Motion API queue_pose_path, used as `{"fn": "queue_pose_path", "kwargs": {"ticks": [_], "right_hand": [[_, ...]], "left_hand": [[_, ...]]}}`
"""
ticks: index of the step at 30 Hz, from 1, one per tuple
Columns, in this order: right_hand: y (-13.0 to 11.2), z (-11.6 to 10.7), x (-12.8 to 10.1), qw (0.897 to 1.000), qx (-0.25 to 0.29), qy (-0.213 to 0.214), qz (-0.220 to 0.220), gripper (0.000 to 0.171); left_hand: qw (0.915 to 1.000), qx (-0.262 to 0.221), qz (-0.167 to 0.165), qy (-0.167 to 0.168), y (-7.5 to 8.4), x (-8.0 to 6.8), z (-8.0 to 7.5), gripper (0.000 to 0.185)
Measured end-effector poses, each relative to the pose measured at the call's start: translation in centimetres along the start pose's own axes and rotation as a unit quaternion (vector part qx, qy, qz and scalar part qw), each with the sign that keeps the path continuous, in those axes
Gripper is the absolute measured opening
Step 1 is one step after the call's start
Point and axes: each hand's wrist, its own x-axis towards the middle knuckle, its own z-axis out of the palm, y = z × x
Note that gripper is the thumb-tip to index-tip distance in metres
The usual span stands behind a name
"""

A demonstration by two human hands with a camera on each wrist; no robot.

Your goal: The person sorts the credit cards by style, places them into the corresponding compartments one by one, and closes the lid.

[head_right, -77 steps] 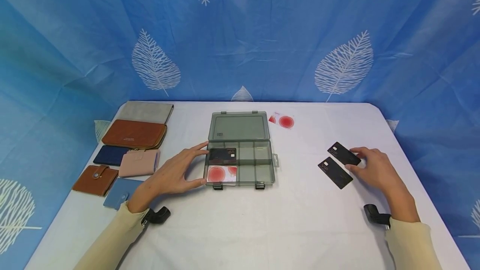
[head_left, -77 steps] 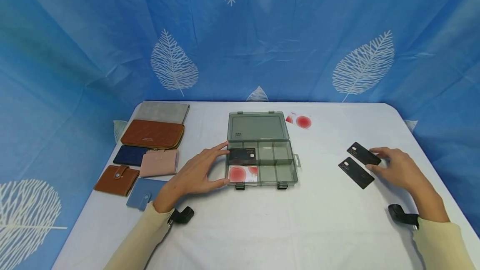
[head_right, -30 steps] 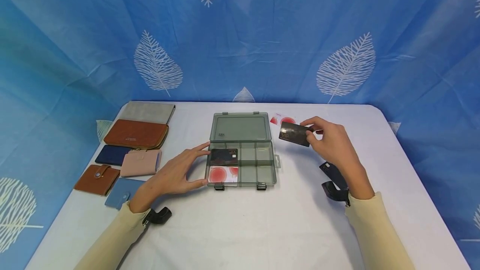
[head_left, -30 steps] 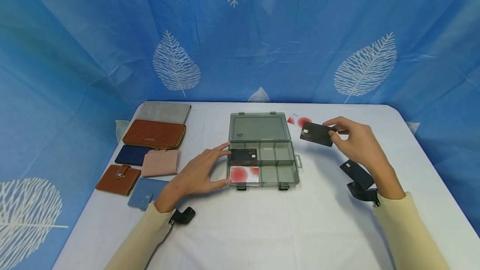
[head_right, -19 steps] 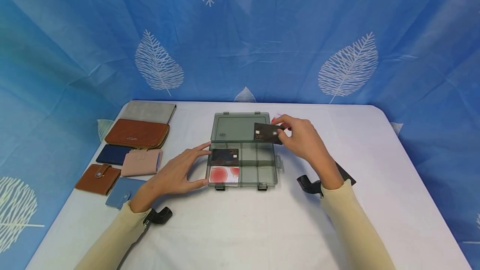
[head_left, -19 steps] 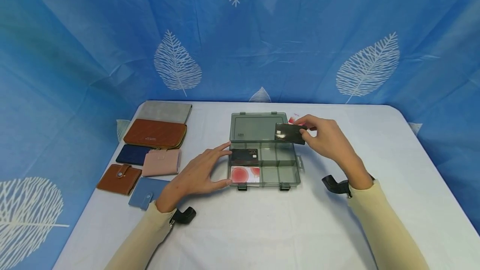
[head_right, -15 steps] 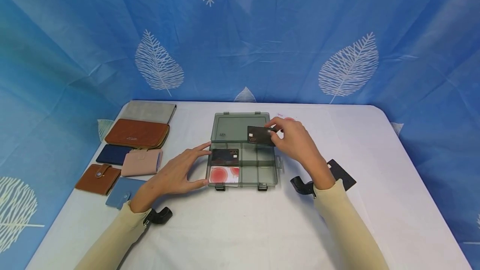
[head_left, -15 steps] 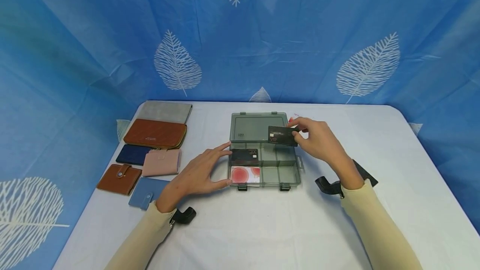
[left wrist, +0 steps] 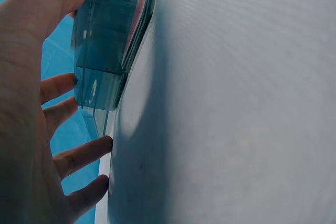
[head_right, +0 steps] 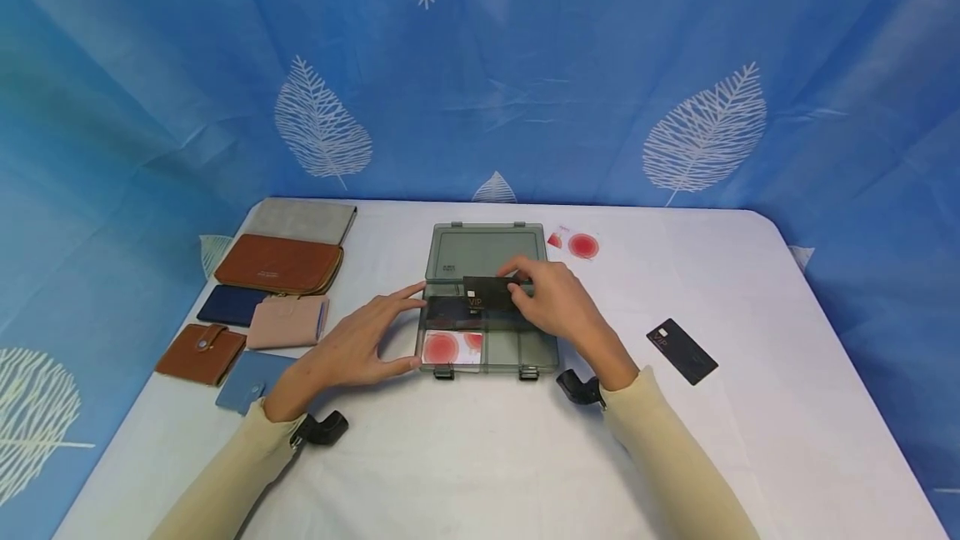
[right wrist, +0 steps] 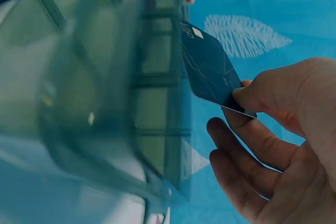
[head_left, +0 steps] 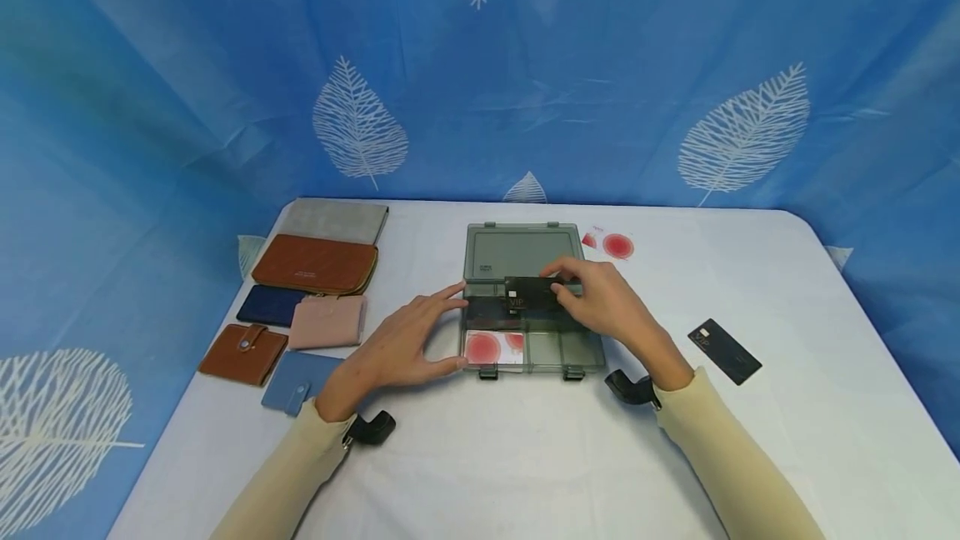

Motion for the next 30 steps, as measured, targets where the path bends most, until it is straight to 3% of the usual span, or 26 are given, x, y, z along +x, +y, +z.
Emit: {"fn": "queue_pose_path", "kwargs": {"ticks": [21,30], "right_hand": [[-1.0,2.7,0.2,1.000,-0.001,-0.017,0.006,0.019],[-0.8,3.5,0.1,0.999,-0.019,-0.022,-0.017,0.019]], "left_hand": [[1.0000,-0.005,-0.005,0.001,0.1,0.2,0.0,0.086],[1.0000,0.000,-0.008,-0.002,0.2,0.1,0.1,0.087]]}}
